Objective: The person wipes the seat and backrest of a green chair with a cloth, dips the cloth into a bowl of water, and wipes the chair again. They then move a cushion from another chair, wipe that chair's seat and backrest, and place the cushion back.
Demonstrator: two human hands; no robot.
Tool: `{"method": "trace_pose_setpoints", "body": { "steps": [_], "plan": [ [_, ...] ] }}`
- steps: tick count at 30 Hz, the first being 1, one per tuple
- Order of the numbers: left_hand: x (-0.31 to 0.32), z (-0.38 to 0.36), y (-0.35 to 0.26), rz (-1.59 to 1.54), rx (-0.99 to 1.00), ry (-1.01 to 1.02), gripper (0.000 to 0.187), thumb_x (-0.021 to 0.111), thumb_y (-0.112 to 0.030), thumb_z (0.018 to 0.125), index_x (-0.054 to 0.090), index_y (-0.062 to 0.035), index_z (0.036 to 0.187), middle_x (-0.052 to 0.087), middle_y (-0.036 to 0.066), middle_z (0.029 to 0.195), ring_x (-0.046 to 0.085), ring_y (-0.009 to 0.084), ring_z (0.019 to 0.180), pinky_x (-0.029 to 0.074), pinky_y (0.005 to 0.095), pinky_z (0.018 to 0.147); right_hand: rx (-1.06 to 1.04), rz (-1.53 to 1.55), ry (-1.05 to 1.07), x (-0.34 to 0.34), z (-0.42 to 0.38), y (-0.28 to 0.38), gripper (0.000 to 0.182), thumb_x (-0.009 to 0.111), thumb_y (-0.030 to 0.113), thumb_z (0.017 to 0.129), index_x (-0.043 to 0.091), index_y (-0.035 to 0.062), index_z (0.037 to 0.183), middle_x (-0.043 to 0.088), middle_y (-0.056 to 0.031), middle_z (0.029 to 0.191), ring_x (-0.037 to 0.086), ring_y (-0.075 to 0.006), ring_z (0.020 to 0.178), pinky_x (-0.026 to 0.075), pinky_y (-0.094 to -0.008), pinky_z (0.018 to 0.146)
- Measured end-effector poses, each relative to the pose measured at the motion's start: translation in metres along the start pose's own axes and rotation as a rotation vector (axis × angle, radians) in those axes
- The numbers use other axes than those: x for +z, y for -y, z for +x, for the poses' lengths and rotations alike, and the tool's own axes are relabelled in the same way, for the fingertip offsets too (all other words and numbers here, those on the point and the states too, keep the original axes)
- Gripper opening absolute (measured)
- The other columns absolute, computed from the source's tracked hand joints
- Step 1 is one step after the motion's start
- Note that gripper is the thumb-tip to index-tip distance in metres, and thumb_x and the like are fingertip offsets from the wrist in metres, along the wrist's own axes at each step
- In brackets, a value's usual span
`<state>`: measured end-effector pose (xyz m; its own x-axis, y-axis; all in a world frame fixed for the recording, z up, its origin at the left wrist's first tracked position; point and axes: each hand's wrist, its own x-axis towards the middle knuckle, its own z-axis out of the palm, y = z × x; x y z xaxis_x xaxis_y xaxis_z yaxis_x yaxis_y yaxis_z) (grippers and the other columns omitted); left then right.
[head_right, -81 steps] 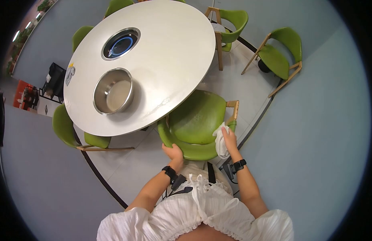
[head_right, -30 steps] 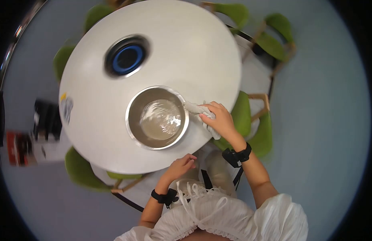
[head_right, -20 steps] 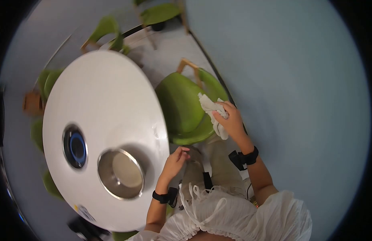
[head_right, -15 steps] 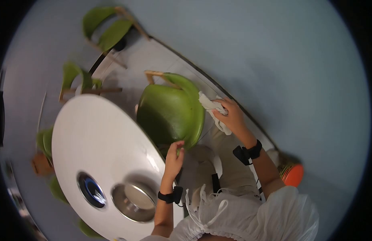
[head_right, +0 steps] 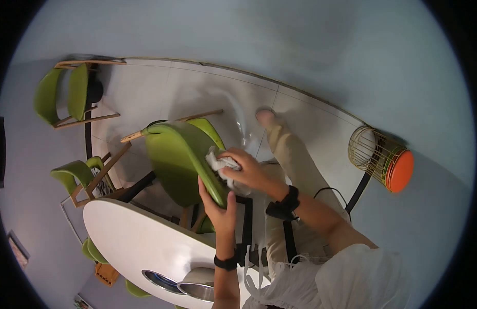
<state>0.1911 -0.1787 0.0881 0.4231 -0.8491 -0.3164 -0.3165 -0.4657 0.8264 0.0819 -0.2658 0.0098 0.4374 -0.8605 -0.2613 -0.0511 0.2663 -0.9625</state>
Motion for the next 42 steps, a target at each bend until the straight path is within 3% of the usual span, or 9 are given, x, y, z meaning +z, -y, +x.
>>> {"method": "trace_pose_setpoints", "body": {
  "steps": [7,11,13,17,20,23,28,33,42],
  "plan": [
    [0.005,-0.001,-0.003,0.16,-0.079,-0.021,0.083,0.065,-0.003,0.076,0.024,0.0023,0.148,0.047,0.024,0.138,0.052,0.0313,0.122,0.041,0.0366,0.101,0.173,0.055,-0.018,0.014,0.033,0.0,0.03,0.065,0.014,0.081,0.062,0.0032,0.108,0.063,-0.013,0.098,0.062,-0.0239,0.088,0.047,-0.0334,0.079],
    [-0.002,-0.008,0.006,0.217,-0.089,-0.017,0.084,0.065,-0.002,0.073,0.025,0.0052,0.146,0.051,0.026,0.132,0.057,0.0333,0.115,0.044,0.0384,0.098,0.551,0.182,-0.023,0.027,0.077,-0.03,0.033,0.063,0.024,0.086,0.063,0.0039,0.113,0.067,-0.0135,0.099,0.065,-0.0226,0.09,0.048,-0.0311,0.08],
    [-0.004,-0.01,0.011,0.222,-0.075,0.013,0.084,0.066,-0.001,0.07,0.025,0.0046,0.144,0.042,0.033,0.139,0.054,0.0474,0.118,0.048,0.0458,0.096,0.492,0.037,-0.032,0.03,0.114,-0.054,0.036,0.063,0.027,0.086,0.063,0.0045,0.114,0.068,-0.0138,0.098,0.066,-0.0246,0.09,0.049,-0.0321,0.079],
    [-0.004,-0.012,0.012,0.265,-0.066,0.017,0.083,0.064,-0.003,0.071,0.026,0.0039,0.144,0.046,0.037,0.133,0.058,0.0506,0.11,0.051,0.0468,0.091,0.383,-0.15,0.106,0.031,0.177,-0.094,0.04,0.062,0.032,0.086,0.063,0.0059,0.116,0.07,-0.0144,0.097,0.067,-0.0296,0.088,0.05,-0.0353,0.079],
    [-0.005,-0.011,0.011,0.322,-0.031,0.008,0.083,0.064,-0.004,0.07,0.026,0.0034,0.144,0.046,0.038,0.133,0.058,0.0506,0.11,0.052,0.0467,0.09,0.284,-0.106,0.129,0.034,0.183,-0.118,0.043,0.065,0.037,0.084,0.065,0.006,0.114,0.07,-0.0147,0.099,0.067,-0.0312,0.089,0.051,-0.0368,0.08],
    [-0.004,-0.012,0.01,0.329,-0.03,0.003,0.084,0.065,-0.005,0.07,0.026,0.0034,0.144,0.046,0.038,0.133,0.057,0.0509,0.111,0.051,0.0471,0.09,0.532,-0.078,0.149,0.027,0.162,-0.091,0.047,0.069,0.041,0.082,0.066,0.0066,0.113,0.068,-0.0143,0.105,0.066,-0.0317,0.095,0.05,-0.0364,0.083],
    [-0.004,-0.017,0.015,0.305,-0.056,0.008,0.084,0.065,-0.004,0.07,0.026,0.0032,0.144,0.046,0.038,0.132,0.056,0.0515,0.112,0.05,0.0482,0.092,0.099,-0.114,0.067,0.024,0.119,-0.022,0.038,0.077,0.033,0.078,0.066,0.0072,0.102,0.067,-0.0101,0.092,0.066,-0.0271,0.085,0.051,-0.0357,0.076],
    [-0.005,-0.016,0.014,0.285,-0.071,0.028,0.085,0.067,-0.004,0.07,0.027,0.0016,0.145,0.046,0.038,0.133,0.056,0.0521,0.113,0.05,0.049,0.092,0.027,-0.075,0.068,0.029,0.15,0.025,0.028,0.077,0.028,0.078,0.067,0.0103,0.098,0.066,-0.0064,0.089,0.064,-0.0258,0.08,0.051,-0.0356,0.07],
    [-0.002,-0.004,0.008,0.336,0.014,-0.048,0.081,0.069,-0.006,0.069,0.032,-0.0013,0.141,0.049,0.033,0.133,0.058,0.049,0.112,0.052,0.0483,0.09,0.018,-0.496,0.338,0.101,0.289,-0.057,0.049,0.062,0.052,0.086,0.068,0.0095,0.111,0.07,-0.013,0.099,0.067,-0.0303,0.087,0.052,-0.0391,0.072]
  ]
}}
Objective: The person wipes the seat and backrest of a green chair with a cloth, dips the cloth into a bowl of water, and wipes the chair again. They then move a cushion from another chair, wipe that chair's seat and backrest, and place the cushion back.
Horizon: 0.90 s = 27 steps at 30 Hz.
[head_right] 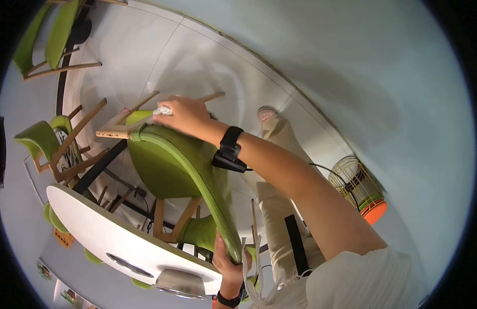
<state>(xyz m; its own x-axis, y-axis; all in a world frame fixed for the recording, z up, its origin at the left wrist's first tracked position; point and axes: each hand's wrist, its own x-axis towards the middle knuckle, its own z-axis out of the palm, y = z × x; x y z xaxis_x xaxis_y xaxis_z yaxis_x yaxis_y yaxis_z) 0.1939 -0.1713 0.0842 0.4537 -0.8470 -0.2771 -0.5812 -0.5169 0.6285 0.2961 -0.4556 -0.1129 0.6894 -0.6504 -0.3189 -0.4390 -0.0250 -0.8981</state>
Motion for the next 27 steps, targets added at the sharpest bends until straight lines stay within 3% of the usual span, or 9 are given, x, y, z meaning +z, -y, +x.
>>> {"method": "trace_pose_setpoints", "body": {
  "steps": [6,11,14,16,19,21,24,25,27],
  "plan": [
    [0.0,0.001,0.001,0.019,0.022,0.002,0.081,0.069,-0.007,0.068,0.033,-0.0003,0.14,0.05,0.034,0.132,0.059,0.0483,0.109,0.053,0.0483,0.087,0.22,0.028,0.029,0.005,0.0,-0.03,0.049,0.06,0.051,0.088,0.067,0.0104,0.114,0.07,-0.0136,0.105,0.067,-0.0319,0.093,0.051,-0.039,0.078],
    [-0.002,0.004,-0.004,0.05,0.022,0.017,0.079,0.066,-0.006,0.069,0.032,0.003,0.14,0.051,0.035,0.129,0.06,0.0488,0.106,0.053,0.048,0.085,0.385,0.133,0.018,-0.008,-0.048,-0.043,0.05,0.058,0.051,0.089,0.067,0.0082,0.114,0.07,-0.0152,0.104,0.067,-0.0329,0.095,0.05,-0.0381,0.082],
    [0.0,-0.006,0.0,0.026,-0.021,0.04,0.079,0.065,-0.006,0.069,0.031,0.0044,0.14,0.05,0.036,0.13,0.06,0.0491,0.105,0.053,0.0478,0.085,0.286,0.15,-0.15,-0.009,-0.094,-0.04,0.049,0.059,0.051,0.089,0.067,0.0065,0.108,0.07,-0.015,0.098,0.068,-0.0325,0.087,0.052,-0.0407,0.074],
    [0.001,-0.007,0.002,0.005,-0.041,0.049,0.079,0.064,-0.006,0.071,0.029,0.0064,0.14,0.052,0.034,0.125,0.062,0.0476,0.101,0.053,0.0462,0.084,0.22,0.4,-0.164,-0.026,-0.126,-0.008,0.044,0.064,0.045,0.088,0.068,0.0045,0.105,0.069,-0.0128,0.094,0.068,-0.0299,0.08,0.052,-0.0392,0.071],
    [-0.001,-0.005,-0.005,-0.013,-0.084,0.047,0.076,0.066,-0.008,0.073,0.031,0.0105,0.138,0.054,0.03,0.118,0.061,0.0448,0.097,0.051,0.0453,0.085,0.027,0.425,-0.254,-0.048,-0.177,0.038,0.036,0.07,0.037,0.084,0.068,0.0056,0.102,0.068,-0.0094,0.094,0.067,-0.0275,0.082,0.051,-0.0366,0.07],
    [-0.003,-0.011,-0.002,-0.007,-0.089,0.078,0.077,0.062,-0.006,0.074,0.027,0.0097,0.141,0.049,0.027,0.125,0.053,0.039,0.109,0.041,0.0437,0.096,-0.116,0.324,-0.19,-0.058,-0.199,0.048,0.034,0.072,0.034,0.083,0.068,0.0047,0.1,0.068,-0.0092,0.099,0.066,-0.0279,0.089,0.052,-0.0363,0.076],
    [-0.002,-0.01,-0.004,-0.054,-0.114,0.082,0.076,0.06,-0.009,0.078,0.025,0.0091,0.143,0.043,0.025,0.131,0.045,0.0355,0.118,0.034,0.0438,0.104,0.007,0.495,-0.394,-0.033,-0.202,0.027,0.034,0.072,0.033,0.082,0.068,0.0031,0.1,0.068,-0.0107,0.099,0.066,-0.0295,0.09,0.052,-0.0372,0.079],
    [-0.001,-0.011,-0.004,-0.069,-0.129,0.076,0.076,0.061,-0.012,0.08,0.025,0.009,0.143,0.043,0.025,0.131,0.045,0.0354,0.118,0.034,0.0441,0.103,0.161,0.495,-0.377,-0.025,-0.197,0.016,0.035,0.072,0.032,0.083,0.067,0.002,0.101,0.069,-0.0126,0.1,0.066,-0.0308,0.092,0.052,-0.038,0.08],
    [-0.001,-0.013,-0.004,-0.074,-0.159,0.066,0.077,0.062,-0.02,0.083,0.025,0.0088,0.143,0.043,0.025,0.131,0.045,0.0352,0.119,0.034,0.0445,0.103,0.264,0.369,-0.367,-0.002,-0.186,-0.021,0.04,0.067,0.038,0.086,0.067,0.0035,0.106,0.068,-0.0145,0.103,0.065,-0.0326,0.095,0.051,-0.0389,0.081]
  ]
}}
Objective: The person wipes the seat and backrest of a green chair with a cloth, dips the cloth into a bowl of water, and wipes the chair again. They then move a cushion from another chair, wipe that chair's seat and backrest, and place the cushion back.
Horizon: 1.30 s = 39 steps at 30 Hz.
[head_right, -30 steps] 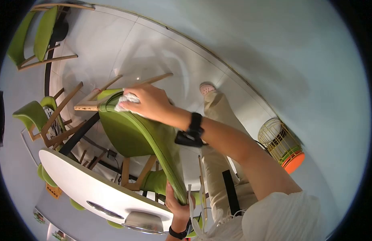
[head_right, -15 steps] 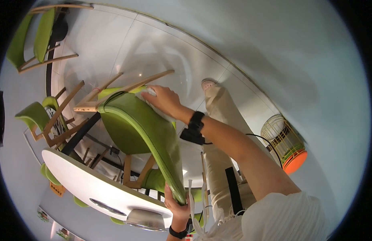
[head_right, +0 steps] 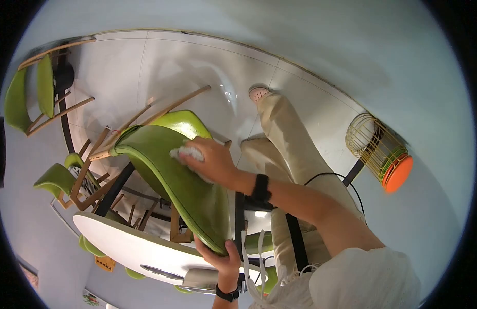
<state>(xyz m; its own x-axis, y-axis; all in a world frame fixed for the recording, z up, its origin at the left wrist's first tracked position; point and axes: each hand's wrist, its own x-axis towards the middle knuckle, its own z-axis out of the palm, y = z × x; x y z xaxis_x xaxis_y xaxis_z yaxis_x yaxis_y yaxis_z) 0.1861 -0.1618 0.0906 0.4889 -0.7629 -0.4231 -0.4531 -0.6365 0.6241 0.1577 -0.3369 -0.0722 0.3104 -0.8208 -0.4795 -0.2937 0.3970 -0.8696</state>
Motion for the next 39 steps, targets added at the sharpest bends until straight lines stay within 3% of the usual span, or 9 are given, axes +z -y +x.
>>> {"method": "trace_pose_setpoints", "body": {
  "steps": [4,7,13,18,24,27,31,34,39],
  "plan": [
    [-0.002,-0.001,0.001,0.088,-0.004,-0.039,0.082,0.066,-0.031,0.082,0.027,0.0104,0.141,0.045,0.026,0.13,0.049,0.0357,0.116,0.039,0.0435,0.099,0.269,-0.02,-0.062,0.025,0.013,-0.07,0.047,0.058,0.048,0.09,0.066,0.0067,0.111,0.068,-0.0152,0.105,0.064,-0.0344,0.098,0.049,-0.0411,0.084],
    [0.0,-0.003,-0.002,0.088,-0.033,-0.058,0.083,0.06,-0.042,0.086,0.027,0.0099,0.142,0.043,0.027,0.132,0.049,0.0358,0.117,0.039,0.0435,0.099,0.424,0.098,-0.035,0.025,0.001,-0.087,0.044,0.06,0.042,0.09,0.063,0.0046,0.114,0.067,-0.0189,0.106,0.066,-0.0337,0.095,0.049,-0.0387,0.082],
    [0.006,0.009,-0.013,-0.014,0.017,-0.067,0.083,0.044,-0.057,0.094,0.026,0.0071,0.144,0.041,0.026,0.136,0.045,0.0345,0.122,0.037,0.0438,0.101,0.301,0.04,-0.147,0.013,-0.053,-0.041,0.048,0.056,0.05,0.091,0.063,0.0084,0.114,0.067,-0.0143,0.105,0.064,-0.0339,0.096,0.048,-0.0418,0.081],
    [0.011,0.014,-0.013,-0.136,0.082,-0.1,0.094,0.028,-0.068,0.091,0.026,0.0098,0.144,0.046,0.029,0.135,0.053,0.0362,0.12,0.042,0.0427,0.099,0.015,0.258,-0.119,-0.018,-0.115,0.049,0.027,0.067,0.029,0.087,0.063,0.004,0.097,0.063,-0.0117,0.089,0.062,-0.0316,0.082,0.049,-0.0395,0.07],
    [0.012,0.014,-0.012,-0.211,0.132,-0.063,0.096,0.018,-0.073,0.091,0.026,0.0055,0.146,0.042,0.023,0.139,0.046,0.0325,0.127,0.037,0.0426,0.105,-0.415,0.297,-0.137,-0.025,-0.165,0.03,0.021,0.069,0.017,0.081,0.065,0.0046,0.098,0.062,-0.0147,0.097,0.06,-0.0329,0.087,0.049,-0.039,0.074],
    [0.019,0.012,-0.008,-0.235,0.123,-0.085,0.099,0.016,-0.078,0.089,0.026,0.0025,0.146,0.039,0.019,0.142,0.041,0.0316,0.131,0.033,0.0439,0.108,-0.383,0.29,-0.239,0.0,-0.176,-0.019,0.022,0.069,0.015,0.081,0.064,0.0043,0.099,0.063,-0.0168,0.1,0.06,-0.0361,0.091,0.049,-0.0409,0.077],
    [0.023,0.011,-0.003,-0.219,0.127,-0.131,0.102,0.015,-0.079,0.088,0.025,0.0031,0.147,0.039,0.021,0.143,0.042,0.0324,0.13,0.036,0.0442,0.107,-0.05,0.222,-0.422,0.047,-0.163,-0.087,0.027,0.067,0.021,0.087,0.062,0.002,0.106,0.064,-0.0199,0.104,0.062,-0.0373,0.096,0.049,-0.0413,0.081],
    [0.022,0.01,-0.001,-0.184,0.114,-0.148,0.101,0.012,-0.08,0.087,0.028,0.0005,0.147,0.037,0.019,0.145,0.041,0.0316,0.132,0.035,0.0445,0.109,0.394,0.347,-0.345,0.064,-0.145,-0.124,0.035,0.061,0.031,0.093,0.062,0.0001,0.109,0.064,-0.0213,0.107,0.063,-0.037,0.096,0.048,-0.041,0.082],
    [0.024,0.009,0.001,-0.248,0.14,-0.176,0.095,0.014,-0.076,0.09,0.03,-0.0014,0.146,0.038,0.018,0.145,0.042,0.032,0.131,0.037,0.0447,0.107,0.499,0.333,-0.387,0.072,-0.154,-0.131,0.043,0.054,0.039,0.096,0.061,0.0004,0.113,0.066,-0.0203,0.102,0.064,-0.0344,0.093,0.048,-0.0395,0.082]
  ]
}}
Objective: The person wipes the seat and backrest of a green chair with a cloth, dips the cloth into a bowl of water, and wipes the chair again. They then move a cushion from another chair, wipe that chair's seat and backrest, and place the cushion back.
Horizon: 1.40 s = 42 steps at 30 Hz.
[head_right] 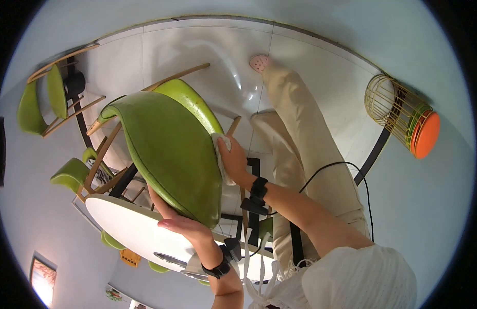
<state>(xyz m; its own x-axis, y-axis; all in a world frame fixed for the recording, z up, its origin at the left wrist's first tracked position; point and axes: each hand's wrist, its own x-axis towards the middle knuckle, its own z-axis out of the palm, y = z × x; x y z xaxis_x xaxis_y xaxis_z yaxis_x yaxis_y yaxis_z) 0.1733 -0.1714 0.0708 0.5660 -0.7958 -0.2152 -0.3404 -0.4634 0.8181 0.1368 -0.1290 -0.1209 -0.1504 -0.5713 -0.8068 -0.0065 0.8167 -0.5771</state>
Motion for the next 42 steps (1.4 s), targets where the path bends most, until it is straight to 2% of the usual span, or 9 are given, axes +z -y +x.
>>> {"method": "trace_pose_setpoints", "body": {
  "steps": [8,15,19,22,25,30,33,40,42],
  "plan": [
    [-0.036,-0.017,-0.005,-0.082,0.039,-0.364,0.067,0.03,-0.059,0.097,0.04,-0.0038,0.135,0.041,0.015,0.145,0.045,0.0352,0.129,0.044,0.0543,0.097,-0.203,0.104,0.137,-0.04,-0.099,0.089,0.03,0.058,0.028,0.095,0.058,-0.0012,0.103,0.061,-0.0124,0.092,0.058,-0.0192,0.081,0.046,-0.0322,0.073],
    [-0.07,-0.063,0.052,-0.022,-0.169,-0.354,0.067,0.027,-0.058,0.1,0.04,-0.0028,0.136,0.046,0.019,0.139,0.047,0.0312,0.127,0.033,0.047,0.106,-0.486,0.441,0.147,-0.031,-0.109,0.074,0.014,0.053,0.014,0.096,0.055,0.0001,0.098,0.051,-0.0008,0.079,0.044,-0.0081,0.071,0.039,-0.0242,0.066],
    [-0.053,-0.075,0.092,0.042,-0.198,-0.242,0.065,0.023,-0.051,0.102,0.041,0.0032,0.135,0.049,0.021,0.136,0.047,0.0323,0.126,0.033,0.0444,0.108,-0.172,0.37,-0.035,-0.009,-0.088,0.01,0.018,0.05,0.014,0.099,0.054,-0.0032,0.103,0.054,-0.0043,0.077,0.046,-0.0095,0.075,0.041,-0.0278,0.07],
    [-0.048,-0.082,0.136,0.039,-0.165,-0.21,0.066,0.022,-0.047,0.102,0.042,0.0075,0.134,0.049,0.023,0.135,0.048,0.0333,0.126,0.034,0.0436,0.108,-0.148,0.19,-0.008,0.004,-0.065,-0.05,0.021,0.05,0.013,0.1,0.054,-0.0053,0.11,0.059,-0.0086,0.083,0.05,-0.013,0.08,0.044,-0.0294,0.074],
    [-0.042,-0.085,0.16,-0.097,-0.187,-0.292,0.068,0.025,-0.05,0.101,0.042,0.0076,0.133,0.05,0.025,0.133,0.048,0.035,0.126,0.036,0.0449,0.108,0.139,0.34,0.049,0.023,-0.034,-0.147,0.041,0.047,0.03,0.1,0.055,-0.0058,0.118,0.065,-0.0168,0.098,0.06,-0.0218,0.088,0.046,-0.0352,0.082],
    [-0.038,-0.082,0.162,-0.171,-0.125,-0.295,0.073,0.026,-0.059,0.098,0.043,0.0053,0.129,0.049,0.025,0.132,0.05,0.0363,0.124,0.039,0.0463,0.105,0.604,0.357,0.137,0.029,-0.061,-0.101,0.046,0.045,0.039,0.099,0.059,-0.0001,0.118,0.067,-0.0141,0.1,0.065,-0.0225,0.087,0.051,-0.036,0.077],
    [-0.037,-0.08,0.157,-0.144,-0.108,-0.276,0.075,0.024,-0.06,0.098,0.041,0.005,0.13,0.047,0.026,0.134,0.05,0.0369,0.124,0.04,0.0461,0.104,0.673,0.72,0.287,0.025,-0.082,-0.117,0.04,0.047,0.036,0.1,0.06,0.0035,0.118,0.067,-0.0106,0.098,0.066,-0.0177,0.085,0.053,-0.0331,0.073],
    [0.0,-0.043,0.122,-0.112,-0.023,-0.157,0.068,0.024,-0.054,0.1,0.039,0.002,0.135,0.047,0.022,0.136,0.046,0.0338,0.127,0.032,0.0449,0.106,0.37,0.526,0.222,-0.036,-0.077,0.016,0.042,0.049,0.033,0.1,0.051,0.0011,0.128,0.062,-0.0082,0.113,0.061,-0.0134,0.1,0.05,-0.0294,0.085],
    [0.021,-0.022,0.104,-0.156,-0.032,-0.167,0.063,0.027,-0.049,0.101,0.039,0.0023,0.136,0.048,0.021,0.135,0.046,0.0318,0.127,0.033,0.0438,0.106,0.019,0.413,0.172,-0.052,-0.056,0.032,0.042,0.049,0.031,0.101,0.05,-0.0011,0.128,0.06,-0.0077,0.115,0.057,-0.0129,0.103,0.046,-0.0281,0.09]
  ]
}}
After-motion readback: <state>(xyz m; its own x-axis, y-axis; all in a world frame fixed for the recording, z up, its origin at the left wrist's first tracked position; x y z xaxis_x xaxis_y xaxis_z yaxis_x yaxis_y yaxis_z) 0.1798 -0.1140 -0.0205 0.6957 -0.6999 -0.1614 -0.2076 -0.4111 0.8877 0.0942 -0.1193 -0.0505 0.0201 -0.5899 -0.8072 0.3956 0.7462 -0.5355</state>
